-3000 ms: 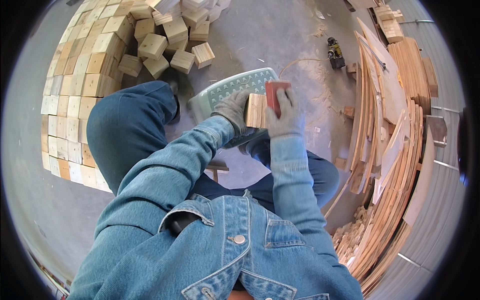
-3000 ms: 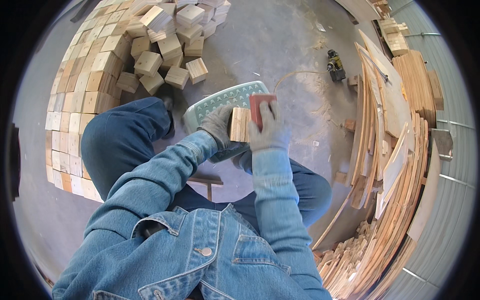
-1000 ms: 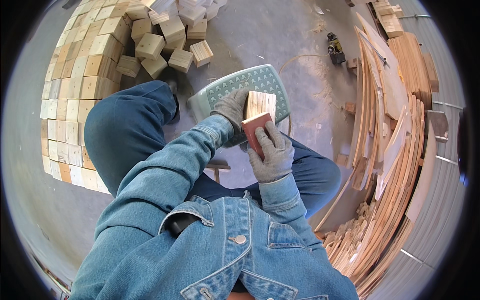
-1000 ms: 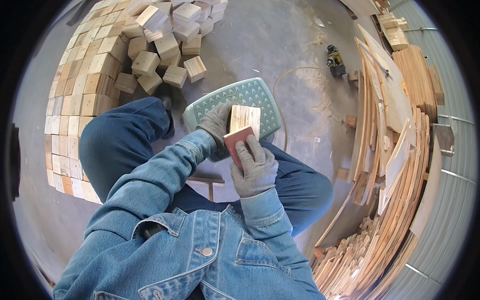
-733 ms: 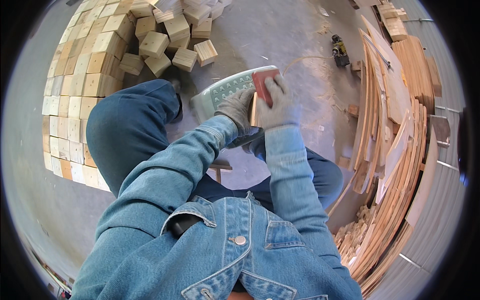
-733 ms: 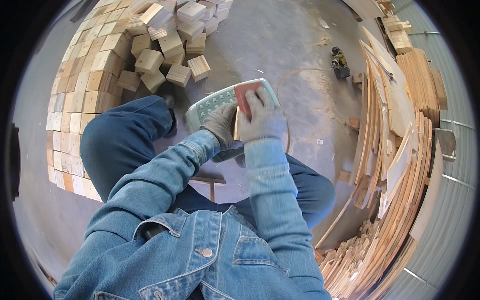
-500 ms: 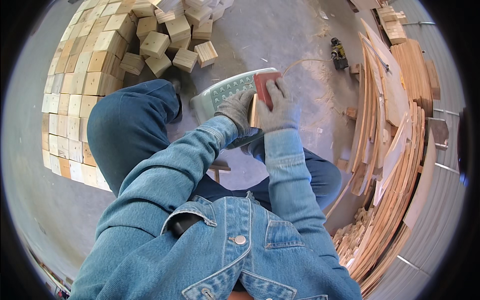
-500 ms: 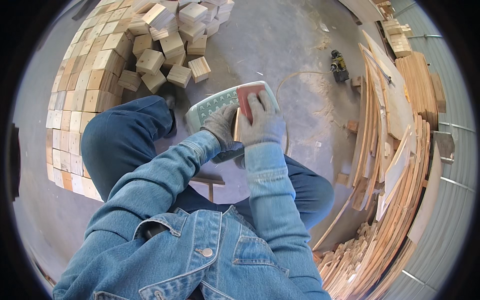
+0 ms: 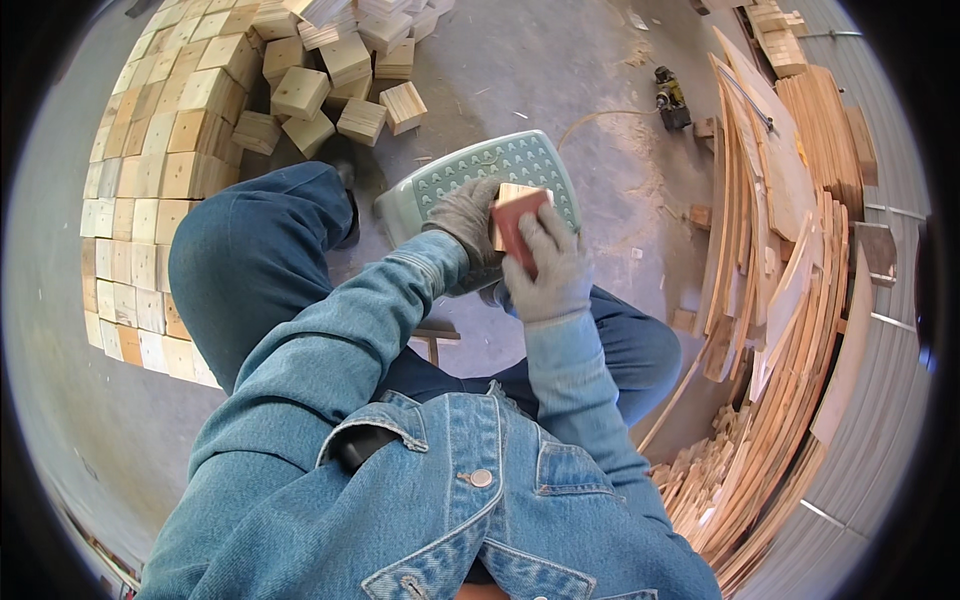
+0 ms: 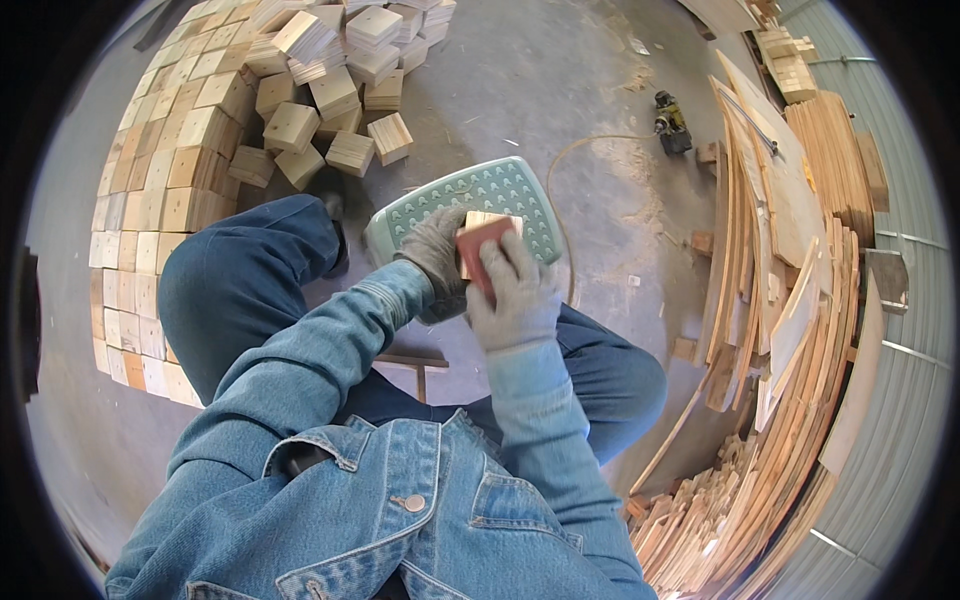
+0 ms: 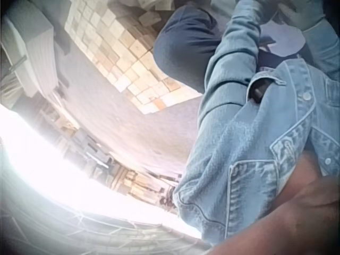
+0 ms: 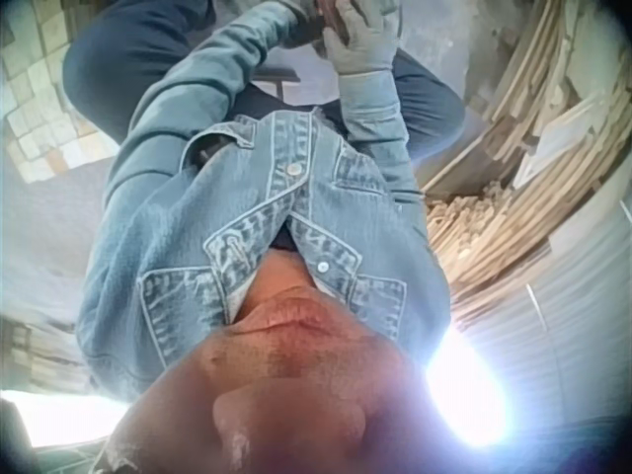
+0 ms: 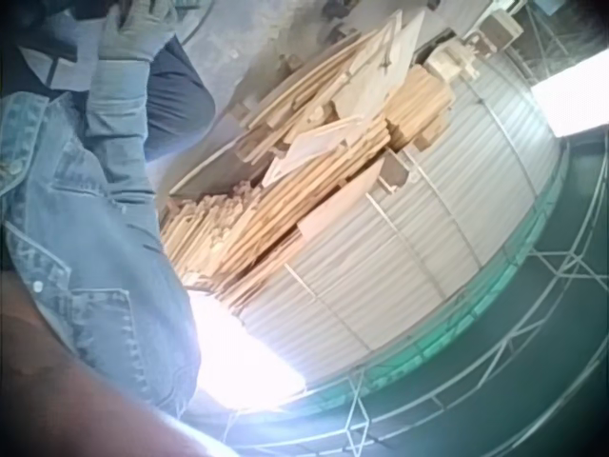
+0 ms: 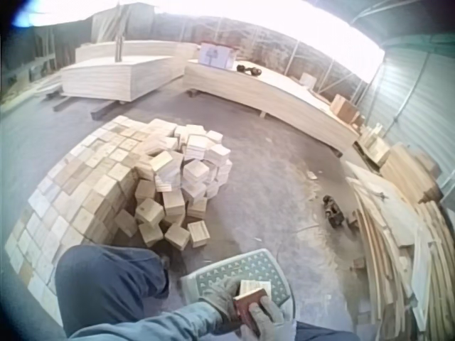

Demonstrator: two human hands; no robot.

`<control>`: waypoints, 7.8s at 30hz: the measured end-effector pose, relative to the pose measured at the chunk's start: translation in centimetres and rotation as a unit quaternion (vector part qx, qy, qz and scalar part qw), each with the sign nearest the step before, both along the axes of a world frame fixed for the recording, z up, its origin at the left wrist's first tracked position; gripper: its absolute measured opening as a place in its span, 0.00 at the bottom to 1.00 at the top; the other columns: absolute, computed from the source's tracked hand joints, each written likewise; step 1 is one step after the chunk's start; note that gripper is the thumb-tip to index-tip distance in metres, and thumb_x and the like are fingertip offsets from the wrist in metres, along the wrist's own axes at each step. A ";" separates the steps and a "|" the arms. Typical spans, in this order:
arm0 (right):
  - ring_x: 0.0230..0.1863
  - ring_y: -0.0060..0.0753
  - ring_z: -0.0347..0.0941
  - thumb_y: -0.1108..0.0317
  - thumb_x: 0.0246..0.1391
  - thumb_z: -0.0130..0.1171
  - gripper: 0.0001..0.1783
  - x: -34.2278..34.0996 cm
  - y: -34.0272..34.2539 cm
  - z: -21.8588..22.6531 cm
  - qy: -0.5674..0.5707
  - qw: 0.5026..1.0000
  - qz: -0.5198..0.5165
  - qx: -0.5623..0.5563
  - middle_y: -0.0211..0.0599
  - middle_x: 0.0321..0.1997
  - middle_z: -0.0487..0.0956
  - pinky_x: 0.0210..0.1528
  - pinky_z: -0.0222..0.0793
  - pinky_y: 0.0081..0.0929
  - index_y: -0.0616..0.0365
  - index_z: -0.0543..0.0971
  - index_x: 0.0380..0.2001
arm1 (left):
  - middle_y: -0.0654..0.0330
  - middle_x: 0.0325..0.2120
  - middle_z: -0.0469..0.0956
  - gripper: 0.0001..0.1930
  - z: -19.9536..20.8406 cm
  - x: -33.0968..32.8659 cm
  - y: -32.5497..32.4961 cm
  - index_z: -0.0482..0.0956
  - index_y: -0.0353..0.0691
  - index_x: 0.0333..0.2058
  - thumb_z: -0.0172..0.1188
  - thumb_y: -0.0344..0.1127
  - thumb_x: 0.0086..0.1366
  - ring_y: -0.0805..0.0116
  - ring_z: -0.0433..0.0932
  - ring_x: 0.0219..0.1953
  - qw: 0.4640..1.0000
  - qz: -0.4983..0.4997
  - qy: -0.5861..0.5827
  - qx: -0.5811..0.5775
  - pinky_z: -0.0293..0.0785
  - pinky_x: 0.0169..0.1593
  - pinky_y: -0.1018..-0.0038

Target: The person sits on a small stool and sands small wooden blocks one by one using a red sanding block. They hold the block in their left hand and rub the sanding block over its surfaces with their right hand, then place the finished block into a pile on the floor.

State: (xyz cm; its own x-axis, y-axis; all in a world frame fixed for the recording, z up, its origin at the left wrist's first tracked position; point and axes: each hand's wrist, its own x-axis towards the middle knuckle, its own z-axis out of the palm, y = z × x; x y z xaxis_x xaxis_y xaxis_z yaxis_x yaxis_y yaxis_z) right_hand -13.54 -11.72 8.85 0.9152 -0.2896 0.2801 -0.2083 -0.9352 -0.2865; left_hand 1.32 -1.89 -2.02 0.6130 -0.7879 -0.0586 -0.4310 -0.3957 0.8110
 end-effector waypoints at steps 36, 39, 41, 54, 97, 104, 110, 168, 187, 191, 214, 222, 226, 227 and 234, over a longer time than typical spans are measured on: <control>0.71 0.52 0.74 0.57 0.52 0.72 0.33 7.4 -5.8 -0.9 0.093 0.988 -0.121 0.008 0.45 0.74 0.75 0.71 0.73 0.44 0.47 0.84 0.63 | 0.48 0.61 0.74 0.55 1.6 -0.1 0.1 0.68 0.48 0.68 0.83 0.58 0.40 0.45 0.74 0.66 1.000 0.010 0.009 0.007 0.69 0.72 0.57; 0.68 0.57 0.74 0.58 0.48 0.74 0.36 3.2 -4.5 -2.2 0.013 0.998 -0.053 -0.008 0.46 0.73 0.75 0.69 0.71 0.50 0.50 0.83 0.63 | 0.48 0.61 0.74 0.53 0.7 -0.1 0.1 0.69 0.47 0.66 0.82 0.57 0.42 0.45 0.74 0.65 1.000 0.017 -0.017 0.007 0.70 0.71 0.57; 0.66 0.58 0.74 0.58 0.46 0.75 0.37 -0.1 -2.5 -1.8 0.001 1.000 -0.030 -0.009 0.47 0.72 0.75 0.68 0.71 0.52 0.51 0.83 0.63 | 0.47 0.60 0.75 0.50 0.4 -0.2 0.2 0.70 0.46 0.65 0.81 0.56 0.44 0.45 0.74 0.65 1.000 0.022 -0.011 -0.003 0.70 0.71 0.57; 0.64 0.56 0.76 0.65 0.41 0.75 0.33 -0.1 -2.0 -1.1 -0.020 1.000 -0.016 0.010 0.44 0.70 0.77 0.65 0.74 0.52 0.51 0.87 0.56 | 0.47 0.58 0.76 0.48 0.4 -0.2 0.0 0.72 0.46 0.63 0.81 0.55 0.43 0.44 0.74 0.64 0.999 0.026 0.005 -0.040 0.70 0.71 0.56; 0.68 0.59 0.73 0.61 0.46 0.76 0.36 -1.0 -2.6 -1.1 0.015 0.998 -0.056 0.017 0.49 0.73 0.74 0.71 0.69 0.51 0.52 0.83 0.63 | 0.47 0.65 0.72 0.55 1.7 0.1 0.0 0.66 0.49 0.70 0.82 0.55 0.43 0.45 0.71 0.69 0.999 -0.001 0.050 0.005 0.66 0.75 0.59; 0.66 0.60 0.74 0.64 0.43 0.77 0.36 -4.1 -0.9 -0.3 0.034 0.996 -0.075 0.043 0.51 0.71 0.75 0.69 0.70 0.54 0.54 0.85 0.60 | 0.47 0.61 0.74 0.53 1.0 -0.1 -0.1 0.69 0.47 0.67 0.82 0.57 0.42 0.44 0.74 0.65 1.000 0.017 0.010 -0.009 0.69 0.71 0.57; 0.66 0.61 0.76 0.67 0.44 0.76 0.34 0.6 -4.7 -1.6 -0.026 0.998 -0.041 0.049 0.58 0.68 0.77 0.68 0.75 0.49 0.59 0.84 0.59 | 0.48 0.64 0.73 0.54 2.5 0.1 0.3 0.67 0.50 0.69 0.81 0.59 0.44 0.45 0.73 0.67 0.999 0.007 0.033 0.016 0.68 0.74 0.57; 0.53 0.37 0.84 0.74 0.56 0.76 0.36 -3.2 -5.9 -4.1 -0.064 0.749 -0.214 0.624 0.52 0.60 0.84 0.56 0.82 0.30 0.68 0.76 0.67 | 0.45 0.71 0.68 0.60 2.4 -0.9 2.3 0.60 0.42 0.75 0.85 0.45 0.45 0.47 0.67 0.74 0.984 0.054 0.161 -0.063 0.63 0.78 0.62; 0.68 0.62 0.74 0.66 0.46 0.79 0.37 -3.8 -2.0 -1.5 -0.062 0.983 -0.101 0.143 0.59 0.69 0.74 0.72 0.72 0.46 0.60 0.81 0.62 | 0.44 0.70 0.68 0.65 1.7 0.4 -0.1 0.59 0.46 0.76 0.83 0.58 0.40 0.44 0.67 0.73 0.994 0.063 0.080 -0.042 0.64 0.77 0.59; 0.69 0.65 0.71 0.60 0.44 0.79 0.37 -3.0 -0.3 -1.1 -0.005 0.996 -0.076 0.045 0.55 0.69 0.75 0.70 0.70 0.59 0.55 0.84 0.61 | 0.47 0.66 0.73 0.58 1.5 0.7 -0.5 0.65 0.48 0.71 0.84 0.53 0.41 0.45 0.71 0.70 0.995 0.077 0.054 -0.026 0.68 0.74 0.59; 0.64 0.62 0.74 0.59 0.45 0.77 0.39 -3.6 -0.1 -0.5 0.031 0.998 -0.061 0.003 0.50 0.73 0.74 0.67 0.70 0.56 0.51 0.82 0.64 | 0.48 0.60 0.77 0.46 -0.8 0.9 -1.1 0.74 0.47 0.63 0.82 0.50 0.43 0.47 0.74 0.67 0.988 0.043 0.086 -0.117 0.71 0.71 0.60; 0.64 0.62 0.75 0.60 0.44 0.77 0.35 -2.1 -0.9 -1.1 -0.001 0.999 -0.050 0.011 0.51 0.69 0.76 0.66 0.72 0.56 0.52 0.85 0.60 | 0.47 0.58 0.78 0.46 1.7 0.5 -0.5 0.74 0.48 0.63 0.82 0.50 0.43 0.46 0.75 0.65 0.995 0.056 0.035 -0.073 0.71 0.71 0.60; 0.66 0.58 0.76 0.62 0.46 0.77 0.34 4.1 -3.4 -1.5 -0.003 0.998 -0.066 0.009 0.52 0.70 0.76 0.69 0.73 0.49 0.53 0.84 0.60 | 0.48 0.58 0.78 0.47 0.8 0.8 -0.7 0.73 0.49 0.64 0.82 0.49 0.42 0.46 0.76 0.65 0.995 0.045 0.058 -0.071 0.71 0.71 0.59; 0.67 0.56 0.76 0.62 0.46 0.77 0.34 5.3 -3.8 -1.3 0.006 0.997 -0.080 0.015 0.53 0.71 0.76 0.70 0.73 0.46 0.54 0.84 0.60 | 0.48 0.58 0.78 0.48 0.9 0.8 -0.9 0.73 0.49 0.64 0.82 0.49 0.42 0.46 0.76 0.65 0.995 0.041 0.059 -0.065 0.71 0.71 0.59; 0.70 0.56 0.73 0.56 0.48 0.76 0.35 4.7 -4.2 -2.5 -0.014 0.999 -0.048 -0.007 0.51 0.71 0.76 0.70 0.70 0.51 0.52 0.83 0.62 | 0.48 0.60 0.78 0.49 0.6 1.0 -0.7 0.73 0.49 0.64 0.83 0.50 0.41 0.46 0.75 0.65 0.995 0.048 0.043 -0.071 0.71 0.71 0.58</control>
